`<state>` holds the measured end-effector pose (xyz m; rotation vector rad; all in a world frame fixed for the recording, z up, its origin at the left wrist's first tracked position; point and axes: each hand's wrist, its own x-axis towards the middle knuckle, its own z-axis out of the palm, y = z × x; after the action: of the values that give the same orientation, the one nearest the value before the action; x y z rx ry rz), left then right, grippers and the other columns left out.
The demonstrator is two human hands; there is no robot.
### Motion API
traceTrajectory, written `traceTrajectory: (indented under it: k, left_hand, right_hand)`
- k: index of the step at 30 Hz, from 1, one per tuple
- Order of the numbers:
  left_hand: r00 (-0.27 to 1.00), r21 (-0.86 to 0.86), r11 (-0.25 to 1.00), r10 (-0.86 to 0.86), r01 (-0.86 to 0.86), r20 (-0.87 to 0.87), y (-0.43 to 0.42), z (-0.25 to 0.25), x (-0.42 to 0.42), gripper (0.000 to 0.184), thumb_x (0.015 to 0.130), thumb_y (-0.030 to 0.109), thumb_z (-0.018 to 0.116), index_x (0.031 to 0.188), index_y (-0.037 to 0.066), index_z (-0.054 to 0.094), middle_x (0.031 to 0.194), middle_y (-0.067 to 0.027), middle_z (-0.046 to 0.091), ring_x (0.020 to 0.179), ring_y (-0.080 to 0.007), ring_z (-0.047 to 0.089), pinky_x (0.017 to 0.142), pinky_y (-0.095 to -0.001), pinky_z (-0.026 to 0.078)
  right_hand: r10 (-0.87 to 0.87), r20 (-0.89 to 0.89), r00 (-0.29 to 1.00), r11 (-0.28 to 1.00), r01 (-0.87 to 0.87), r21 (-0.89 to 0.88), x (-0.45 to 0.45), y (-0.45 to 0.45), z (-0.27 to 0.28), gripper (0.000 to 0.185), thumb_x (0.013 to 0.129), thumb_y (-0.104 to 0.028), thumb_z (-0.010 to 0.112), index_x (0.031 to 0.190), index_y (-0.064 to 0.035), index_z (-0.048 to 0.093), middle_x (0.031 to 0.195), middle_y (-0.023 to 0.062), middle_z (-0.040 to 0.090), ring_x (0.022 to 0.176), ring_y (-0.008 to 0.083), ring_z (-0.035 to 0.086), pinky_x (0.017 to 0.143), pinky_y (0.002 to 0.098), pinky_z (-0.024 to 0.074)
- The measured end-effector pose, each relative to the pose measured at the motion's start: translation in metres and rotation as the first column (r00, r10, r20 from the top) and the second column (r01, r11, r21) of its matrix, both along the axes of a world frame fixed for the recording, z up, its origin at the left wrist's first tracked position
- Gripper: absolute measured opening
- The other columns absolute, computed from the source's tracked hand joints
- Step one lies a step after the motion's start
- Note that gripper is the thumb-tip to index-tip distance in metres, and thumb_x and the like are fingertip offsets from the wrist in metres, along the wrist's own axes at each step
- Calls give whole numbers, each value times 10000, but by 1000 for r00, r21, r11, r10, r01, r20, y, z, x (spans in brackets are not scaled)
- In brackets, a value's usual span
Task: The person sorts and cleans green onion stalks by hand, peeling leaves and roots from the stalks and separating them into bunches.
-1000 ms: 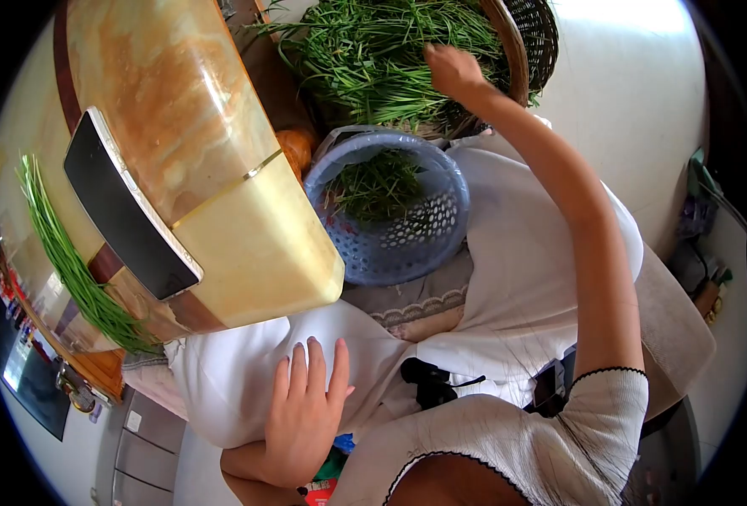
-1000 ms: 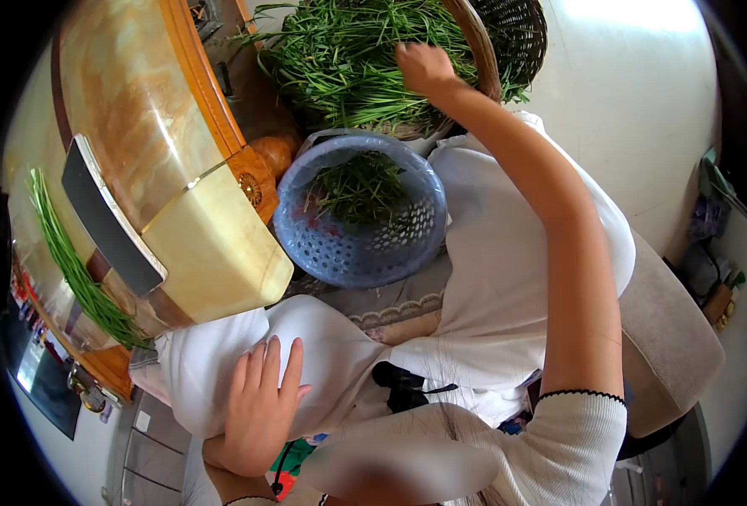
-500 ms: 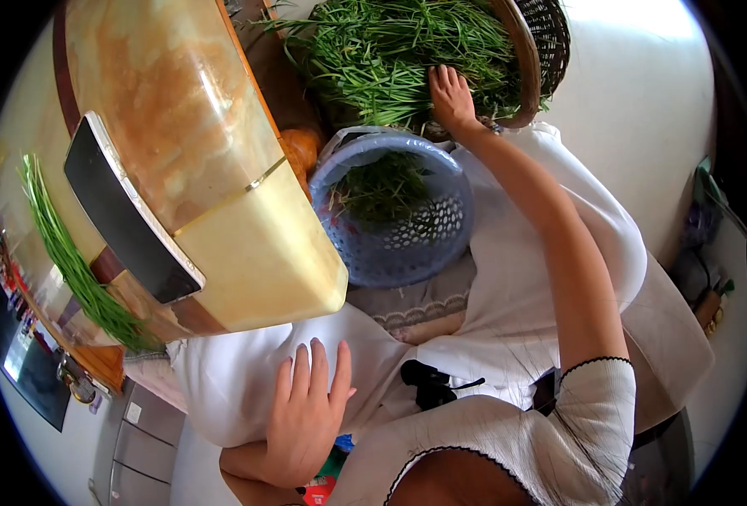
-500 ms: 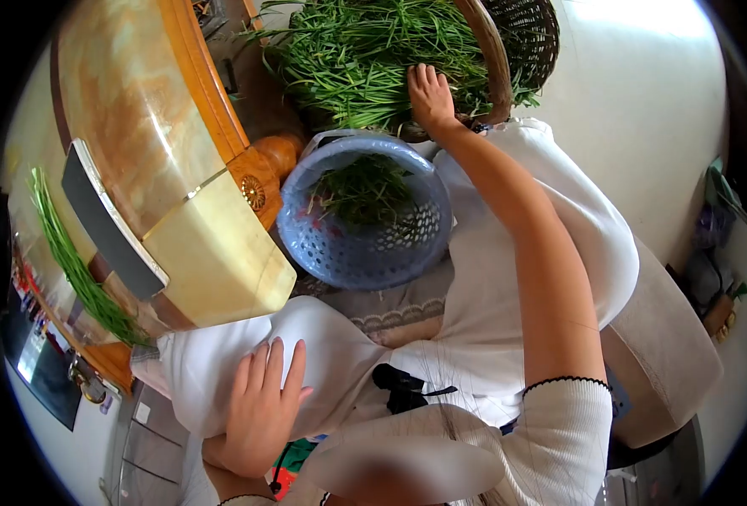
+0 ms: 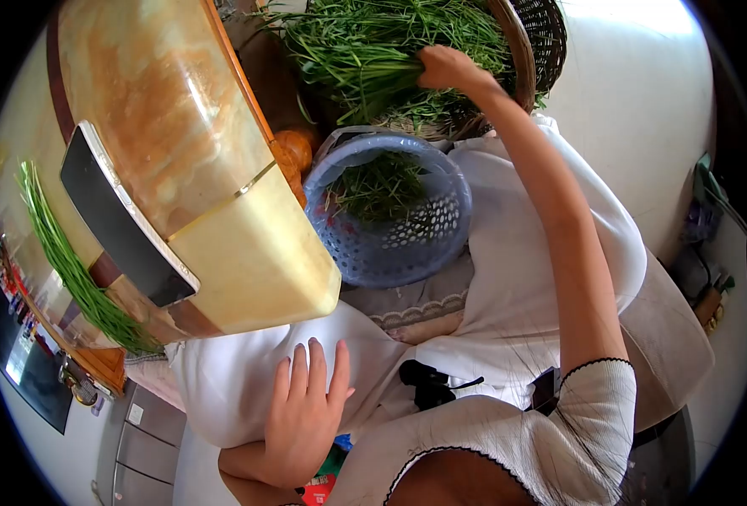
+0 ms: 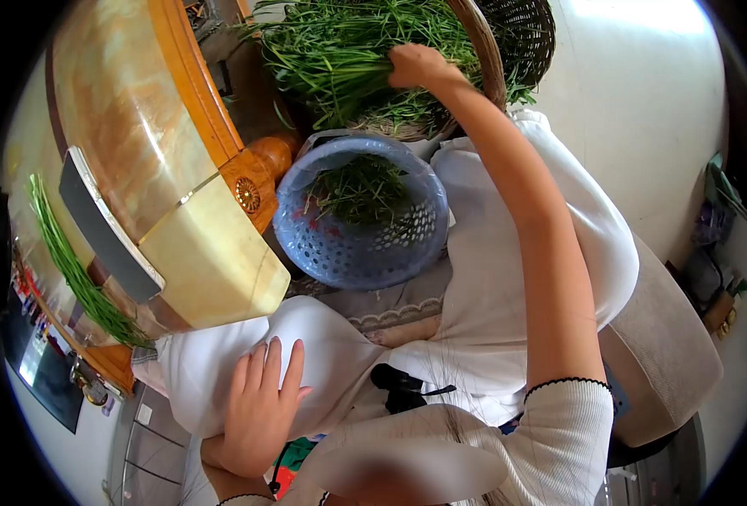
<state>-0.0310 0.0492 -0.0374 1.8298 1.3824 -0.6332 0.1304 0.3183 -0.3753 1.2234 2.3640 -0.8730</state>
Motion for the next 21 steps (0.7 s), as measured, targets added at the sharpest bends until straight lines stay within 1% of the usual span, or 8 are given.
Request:
traceTrajectory:
  k: [2, 5, 9, 11, 15, 17, 18, 21]
  left_hand:
    - [1000, -1, 1000, 3, -3, -3, 0, 0, 0, 505, 636, 227, 564, 1058, 9, 394, 975, -161, 428, 916, -269, 401, 803, -353, 320]
    - [1000, 6, 1000, -1, 1, -3, -3, 0, -1, 505, 635, 225, 563, 1059, 9, 393, 977, -159, 428, 915, -269, 401, 800, -353, 322]
    - [999, -6, 999, -41, 41, -7, -4, 0, -2, 470, 678, 239, 524, 1069, 17, 387, 973, -161, 436, 914, -262, 413, 794, -344, 325]
    - [997, -12, 997, -75, 75, -19, -5, 0, -3, 437, 721, 255, 485, 1079, 26, 382, 969, -162, 445, 910, -255, 427, 789, -335, 328]
    - [997, 5, 997, -78, 78, -6, -5, -2, -3, 442, 718, 255, 488, 1076, 18, 382, 966, -161, 446, 900, -251, 429, 788, -330, 327]
    - [996, 19, 996, -86, 86, -5, -5, -8, -5, 439, 717, 253, 489, 1070, 13, 385, 958, -159, 448, 892, -247, 432, 786, -326, 327]
    - [994, 33, 994, -105, 104, 11, -6, -14, -6, 415, 717, 245, 489, 1049, 12, 399, 930, -138, 456, 866, -233, 437, 769, -322, 331]
    - [992, 96, 990, -111, 104, 62, -7, -37, -7, 357, 721, 223, 488, 999, 9, 426, 870, -99, 465, 815, -210, 444, 733, -309, 338]
  right_hand:
    - [-113, -32, 993, 941, 96, -324, -9, 14, 28, 279, 522, -178, 531, 736, 1, 538, 622, 139, 533, 545, 242, 522, 496, 324, 406]
    - [-263, 8, 965, 902, 249, -354, 0, 17, 11, 296, 522, -186, 540, 730, 24, 521, 642, 143, 539, 566, 232, 520, 508, 312, 404]
    - [-219, -94, 971, 972, 208, -108, 17, -2, -12, 400, 544, -302, 604, 760, 27, 531, 672, 150, 548, 620, 239, 522, 544, 328, 408]
    - [-151, -76, 986, 969, 133, -210, 9, 7, 1, 432, 555, -339, 618, 764, 30, 537, 655, 138, 548, 568, 206, 525, 509, 306, 410]
    - [-474, -36, 880, 730, 371, -574, -2, 15, 45, 313, 610, -259, 616, 723, 24, 543, 593, 91, 542, 449, 112, 501, 409, 228, 387]
    - [-837, -66, 543, 358, 453, -816, -8, 12, 55, 277, 628, -245, 612, 722, 7, 551, 592, 81, 544, 459, 112, 505, 412, 209, 400]
    - [-865, -44, 501, 286, 417, -863, -9, 12, 57, 268, 648, -249, 598, 730, 2, 556, 598, 75, 548, 470, 111, 510, 429, 192, 413]
    - [-830, -72, 554, 349, 415, -840, -12, 8, 68, 278, 652, -260, 591, 733, 3, 558, 612, 77, 555, 486, 113, 516, 448, 204, 416]
